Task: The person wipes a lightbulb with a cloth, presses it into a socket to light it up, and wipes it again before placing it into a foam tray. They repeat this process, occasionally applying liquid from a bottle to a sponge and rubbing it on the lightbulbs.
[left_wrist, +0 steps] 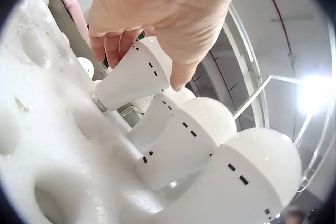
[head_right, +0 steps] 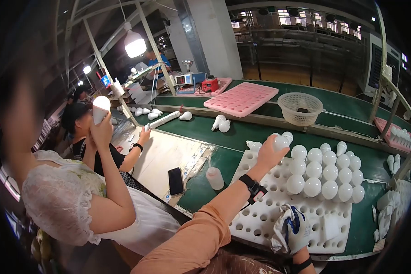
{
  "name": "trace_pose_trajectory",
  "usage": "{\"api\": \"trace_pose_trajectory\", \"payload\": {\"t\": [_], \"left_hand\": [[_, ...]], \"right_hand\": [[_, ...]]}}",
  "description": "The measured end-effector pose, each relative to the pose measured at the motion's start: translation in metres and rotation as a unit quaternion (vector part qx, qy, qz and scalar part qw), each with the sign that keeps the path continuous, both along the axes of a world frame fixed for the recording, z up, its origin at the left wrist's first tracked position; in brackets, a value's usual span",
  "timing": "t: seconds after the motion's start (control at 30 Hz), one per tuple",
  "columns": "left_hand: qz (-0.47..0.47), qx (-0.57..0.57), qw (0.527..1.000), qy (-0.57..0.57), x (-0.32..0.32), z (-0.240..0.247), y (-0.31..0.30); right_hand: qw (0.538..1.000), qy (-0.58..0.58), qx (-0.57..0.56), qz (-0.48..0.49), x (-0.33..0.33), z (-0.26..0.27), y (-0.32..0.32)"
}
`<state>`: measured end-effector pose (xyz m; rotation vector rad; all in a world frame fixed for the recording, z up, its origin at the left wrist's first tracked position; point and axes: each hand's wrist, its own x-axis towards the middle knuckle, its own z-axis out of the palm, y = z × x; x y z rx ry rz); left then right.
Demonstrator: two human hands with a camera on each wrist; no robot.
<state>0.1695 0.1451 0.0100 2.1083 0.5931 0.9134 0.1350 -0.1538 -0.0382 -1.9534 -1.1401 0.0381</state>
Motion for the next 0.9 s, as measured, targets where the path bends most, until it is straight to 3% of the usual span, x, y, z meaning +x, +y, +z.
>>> {"api": "trace_pose_trajectory", "payload": {"t": [0.1, 0.13, 0.17, 0.2, 0.27, 0.3, 0.33, 0.4, 0.47, 0.53, 0.6, 0.63, 0.67, 0.7, 0.73, 0.8, 0.87, 0.9], "left_hand": [[-0.053, -0.139, 0.986, -0.078, -0.030, 0.027, -0.008], [-0.050, -0.137, 0.986, -0.078, -0.044, 0.034, -0.011], [-0.131, -0.238, 0.960, -0.064, -0.060, 0.037, -0.015], [-0.210, -0.334, 0.917, -0.051, -0.073, 0.038, -0.019], [-0.259, -0.342, 0.903, -0.022, -0.102, 0.028, -0.038], [-0.283, -0.309, 0.908, -0.001, -0.111, 0.014, -0.049], [-0.307, -0.277, 0.910, 0.019, -0.120, -0.001, -0.062], [-0.314, -0.381, 0.865, 0.088, -0.136, -0.012, -0.106], [-0.393, -0.485, 0.768, 0.142, -0.134, -0.062, -0.123], [-0.446, -0.516, 0.730, -0.043, -0.144, -0.051, -0.133], [-0.417, -0.301, 0.854, -0.072, -0.161, -0.037, -0.137], [-0.381, -0.148, 0.905, -0.123, -0.161, -0.052, -0.138], [-0.380, -0.147, 0.905, -0.123, -0.156, -0.055, -0.139], [-0.385, -0.392, 0.828, -0.109, -0.152, -0.054, -0.138], [-0.366, -0.611, 0.696, -0.087, -0.149, -0.052, -0.137], [-0.381, -0.554, 0.725, -0.150, -0.154, -0.050, -0.140], [-0.229, -0.618, 0.746, -0.096, -0.158, -0.046, -0.131], [-0.310, -0.594, 0.721, -0.176, -0.166, -0.049, -0.115]], "right_hand": [[0.999, 0.046, 0.005, 0.001, -0.001, 0.003, -0.002], [0.997, 0.075, 0.013, -0.007, 0.000, 0.002, 0.000], [0.991, 0.103, 0.083, 0.003, 0.003, -0.012, -0.001], [0.961, 0.209, 0.179, 0.039, 0.008, -0.020, 0.000], [0.891, 0.373, 0.250, 0.075, 0.011, 0.006, -0.003], [0.956, 0.240, 0.160, 0.060, 0.007, 0.041, 0.000], [0.992, 0.098, 0.065, 0.043, 0.001, 0.067, 0.004], [0.903, 0.338, 0.224, 0.142, -0.009, 0.054, 0.006], [0.967, 0.166, 0.132, 0.143, -0.016, 0.067, 0.026], [0.947, 0.261, 0.121, 0.141, -0.020, 0.074, 0.037], [0.940, 0.277, 0.149, 0.130, -0.020, 0.070, 0.043], [0.956, 0.235, 0.130, 0.118, -0.020, 0.073, 0.045], [0.969, 0.191, 0.112, 0.106, -0.019, 0.076, 0.046], [0.970, 0.189, 0.113, 0.106, -0.015, 0.068, 0.048], [0.970, 0.185, 0.133, 0.083, -0.007, 0.051, 0.052], [0.970, 0.179, 0.153, 0.059, 0.002, 0.042, 0.057], [0.956, 0.266, 0.117, 0.039, 0.007, 0.045, 0.058], [0.964, 0.240, 0.098, 0.057, 0.013, 0.026, 0.053]]}}
